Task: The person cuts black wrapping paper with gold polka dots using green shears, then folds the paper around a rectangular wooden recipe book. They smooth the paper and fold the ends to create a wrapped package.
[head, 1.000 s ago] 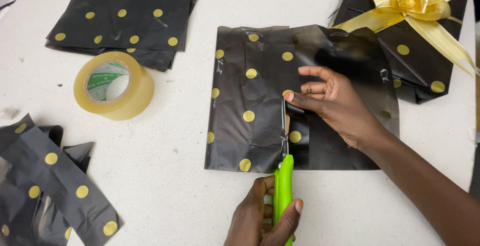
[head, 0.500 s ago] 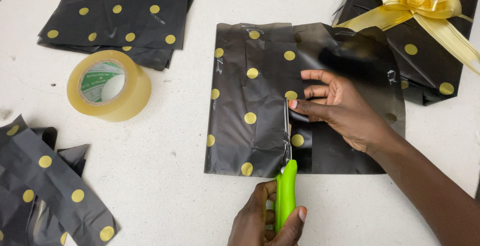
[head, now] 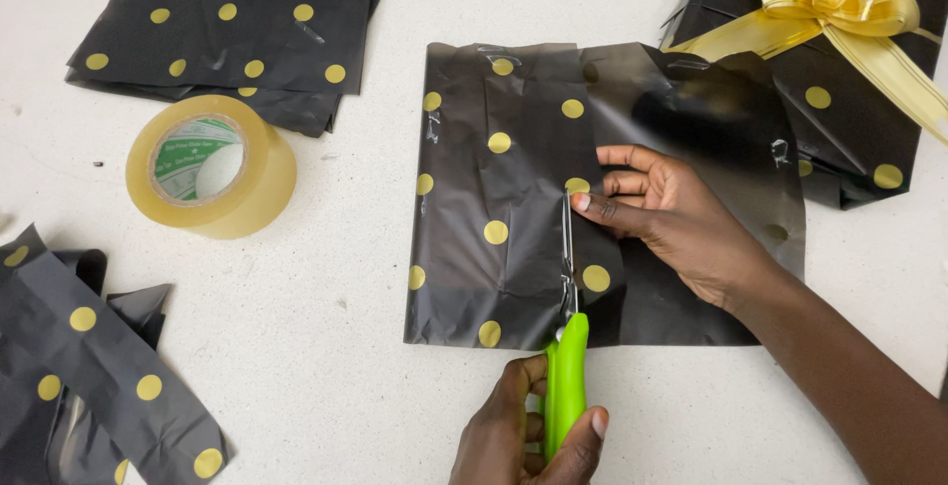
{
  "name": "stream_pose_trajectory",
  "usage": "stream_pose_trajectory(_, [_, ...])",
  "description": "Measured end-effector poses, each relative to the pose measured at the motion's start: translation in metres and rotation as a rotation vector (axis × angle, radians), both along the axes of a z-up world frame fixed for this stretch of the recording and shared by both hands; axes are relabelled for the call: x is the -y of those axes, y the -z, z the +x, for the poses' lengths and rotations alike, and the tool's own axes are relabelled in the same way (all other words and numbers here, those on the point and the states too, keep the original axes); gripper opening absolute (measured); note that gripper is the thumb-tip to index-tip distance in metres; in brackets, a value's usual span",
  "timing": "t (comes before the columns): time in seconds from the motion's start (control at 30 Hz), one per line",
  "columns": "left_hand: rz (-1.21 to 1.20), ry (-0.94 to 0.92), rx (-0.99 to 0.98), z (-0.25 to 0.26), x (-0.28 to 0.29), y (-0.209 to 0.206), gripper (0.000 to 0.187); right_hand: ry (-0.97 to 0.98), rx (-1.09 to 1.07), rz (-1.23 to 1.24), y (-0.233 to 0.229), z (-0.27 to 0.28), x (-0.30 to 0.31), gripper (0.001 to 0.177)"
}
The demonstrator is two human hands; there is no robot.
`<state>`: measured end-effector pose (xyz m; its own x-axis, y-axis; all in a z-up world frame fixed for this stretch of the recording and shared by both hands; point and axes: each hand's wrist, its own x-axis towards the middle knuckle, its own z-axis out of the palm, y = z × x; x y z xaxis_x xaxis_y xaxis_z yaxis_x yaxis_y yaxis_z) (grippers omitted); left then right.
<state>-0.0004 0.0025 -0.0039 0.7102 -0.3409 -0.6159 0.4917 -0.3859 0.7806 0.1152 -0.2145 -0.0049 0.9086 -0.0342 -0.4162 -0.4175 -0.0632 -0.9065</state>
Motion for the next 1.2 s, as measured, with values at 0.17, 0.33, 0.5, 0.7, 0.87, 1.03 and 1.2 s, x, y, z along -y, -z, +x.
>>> stream_pose_trajectory(0.17, [-0.015, -0.019, 0.049, 0.000, 0.001, -0.001, 0.071, 0.000, 0.048, 0.034, -0.001, 0.000, -0.001, 0.083])
stream_pose_trajectory(0.33, [-0.035, -0.023, 0.033, 0.003, 0.004, -0.001, 0.069, 0.012, 0.046, 0.050, -0.001, 0.000, -0.001, 0.081])
stream_pose_trajectory(0.5, [-0.031, -0.015, 0.045, 0.006, 0.004, -0.005, 0.070, 0.008, 0.059, 0.082, 0.001, 0.000, 0.000, 0.079])
stream_pose_trajectory(0.7, [-0.020, 0.009, 0.036, 0.011, 0.004, -0.003, 0.069, 0.002, 0.057, 0.089, 0.002, 0.001, 0.001, 0.077])
stream_pose_trajectory(0.87, [-0.031, -0.019, 0.139, 0.009, 0.005, -0.001, 0.068, -0.001, 0.032, 0.064, 0.001, 0.002, 0.000, 0.079])
stream_pose_trajectory(1.03, [-0.018, -0.023, 0.093, 0.013, 0.006, -0.001, 0.072, 0.006, 0.016, 0.061, -0.001, 0.004, -0.001, 0.080])
stream_pose_trajectory(1.2, [-0.049, -0.035, 0.136, 0.014, 0.004, 0.001, 0.072, 0.014, -0.012, 0.049, -0.001, 0.005, 0.000, 0.081])
